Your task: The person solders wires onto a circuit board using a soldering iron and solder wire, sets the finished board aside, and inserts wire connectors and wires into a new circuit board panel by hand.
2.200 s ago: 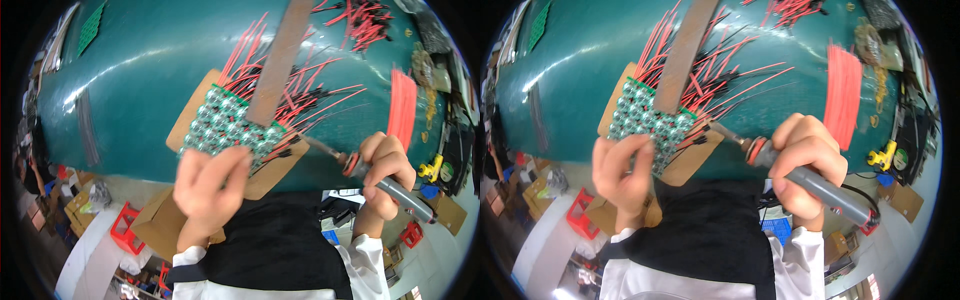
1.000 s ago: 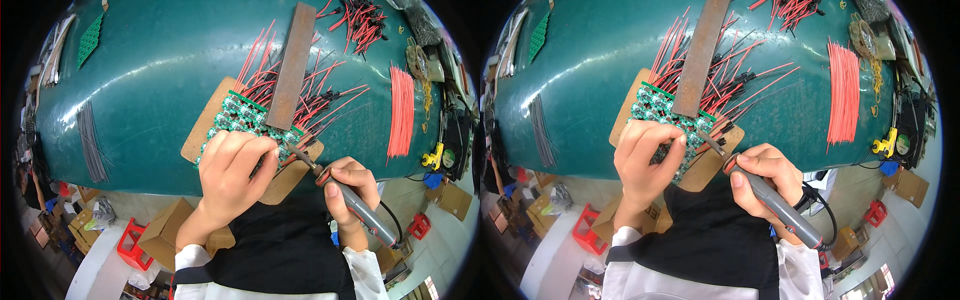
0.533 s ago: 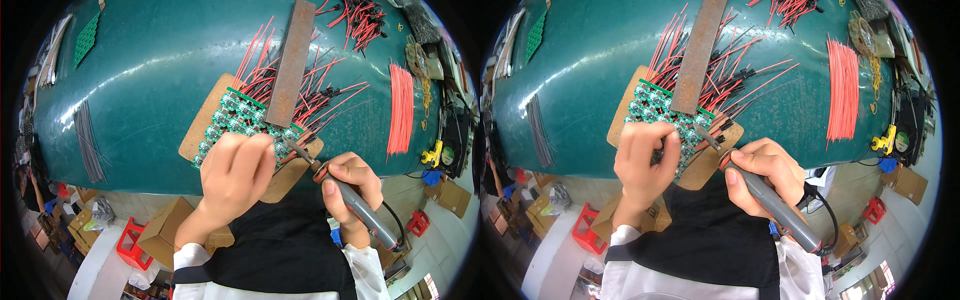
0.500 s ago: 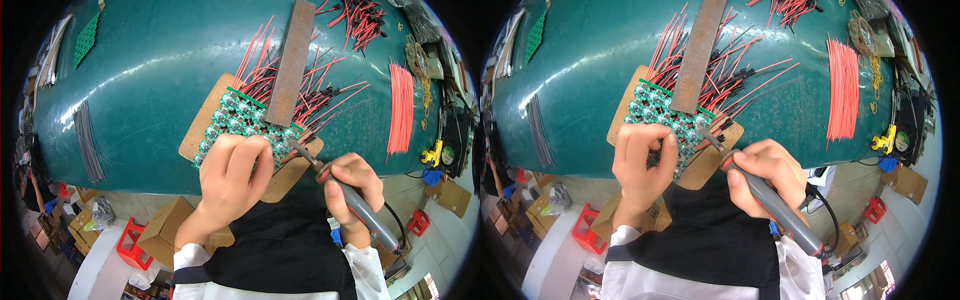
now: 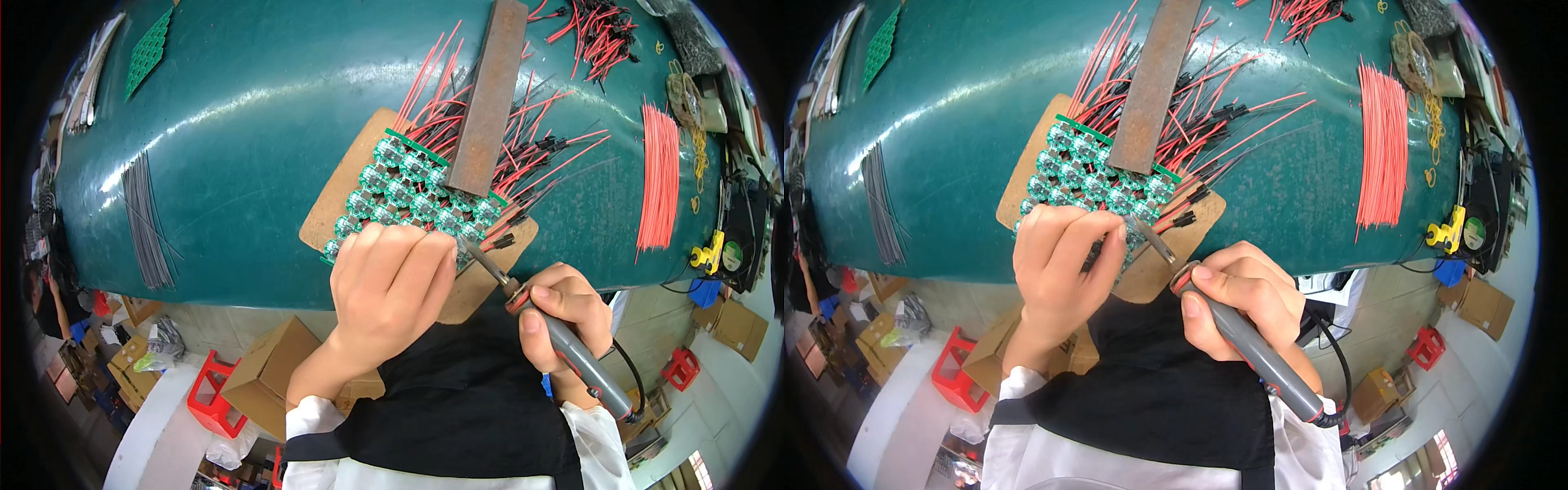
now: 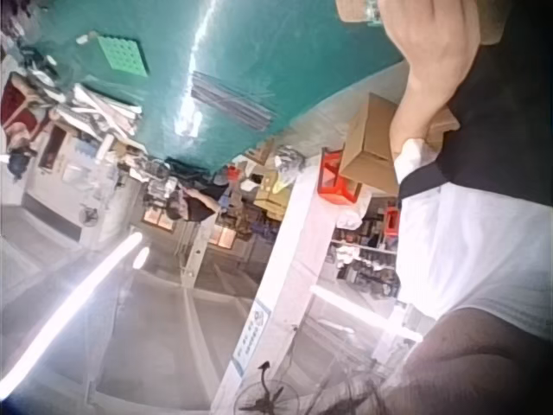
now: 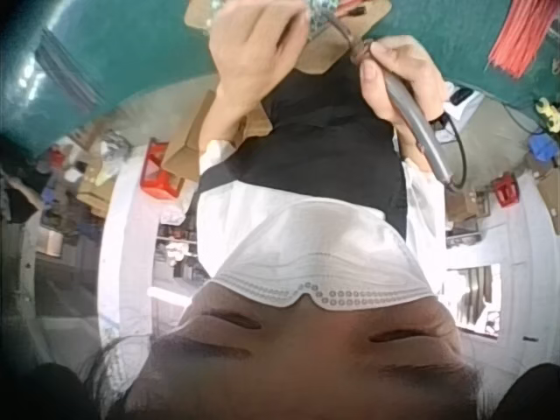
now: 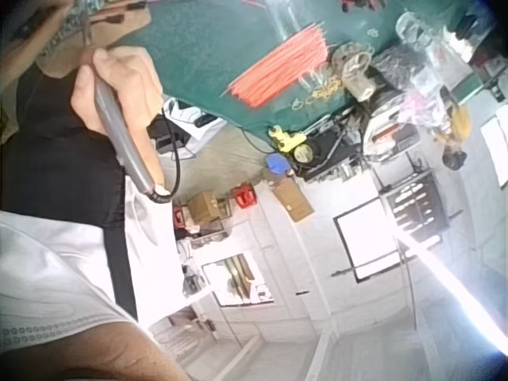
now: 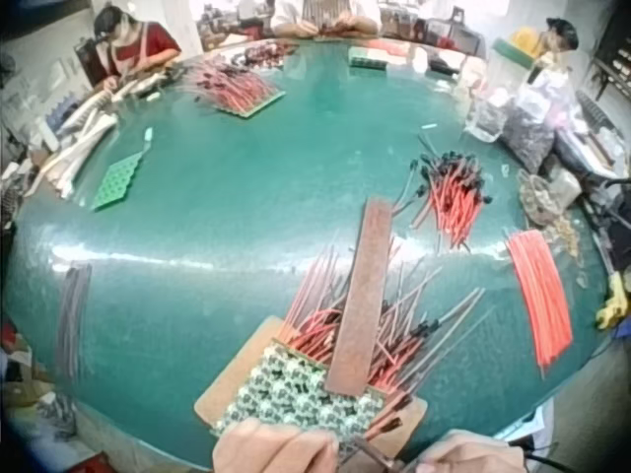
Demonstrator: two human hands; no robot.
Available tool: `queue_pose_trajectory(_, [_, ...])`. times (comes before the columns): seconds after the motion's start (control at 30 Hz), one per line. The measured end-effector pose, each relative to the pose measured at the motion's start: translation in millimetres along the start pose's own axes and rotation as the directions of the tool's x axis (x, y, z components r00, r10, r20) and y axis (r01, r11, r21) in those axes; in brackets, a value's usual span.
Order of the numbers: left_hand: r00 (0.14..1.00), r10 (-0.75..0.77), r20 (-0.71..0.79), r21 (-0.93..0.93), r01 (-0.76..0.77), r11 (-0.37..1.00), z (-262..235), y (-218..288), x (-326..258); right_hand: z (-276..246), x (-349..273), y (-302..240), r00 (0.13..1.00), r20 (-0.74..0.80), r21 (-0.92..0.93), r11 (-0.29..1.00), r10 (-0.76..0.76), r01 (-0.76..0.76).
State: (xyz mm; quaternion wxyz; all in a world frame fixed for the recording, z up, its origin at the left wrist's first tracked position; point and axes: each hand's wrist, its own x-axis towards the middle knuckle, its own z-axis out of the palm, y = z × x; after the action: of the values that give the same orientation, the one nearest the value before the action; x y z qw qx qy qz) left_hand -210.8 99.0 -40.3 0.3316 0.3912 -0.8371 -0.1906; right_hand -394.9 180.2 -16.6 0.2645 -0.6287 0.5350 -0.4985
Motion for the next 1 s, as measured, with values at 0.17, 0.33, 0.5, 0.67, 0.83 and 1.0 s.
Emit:
queue_pose_trajectory(0.17, [0.996,-0.035,-0.087,-0.038,0.032,0.999,5,-1,-8,2,6,7,0.995,-0.038,-0.004,0.996,-0.090,0.090])
queue_pose_trajectory(0.33, [0.987,-0.158,-0.035,-0.156,0.151,0.976,-13,3,-17,-4,3,-3,0.994,-0.040,-0.005,0.995,-0.102,0.102])
queue_pose_trajectory(0.5, [0.996,-0.091,0.001,-0.117,0.091,0.989,-14,2,-21,7,-8,-3,0.994,-0.050,0.019,0.995,-0.097,0.098])
queue_pose_trajectory(0.67, [0.999,-0.052,-0.013,-0.071,0.051,0.996,-11,2,-22,14,-12,-1,0.994,-0.047,0.013,0.994,-0.103,0.104])
queue_pose_trajectory(0.83, [0.999,-0.033,-0.009,-0.066,0.033,0.997,-9,0,-24,16,-13,-2,0.993,-0.054,-0.004,0.994,-0.106,0.106])
queue_pose_trajectory(1.0, [0.999,0.000,-0.048,0.008,0.001,1.000,-3,-3,-28,15,-6,-5,0.995,-0.024,-0.005,0.996,-0.093,0.093])
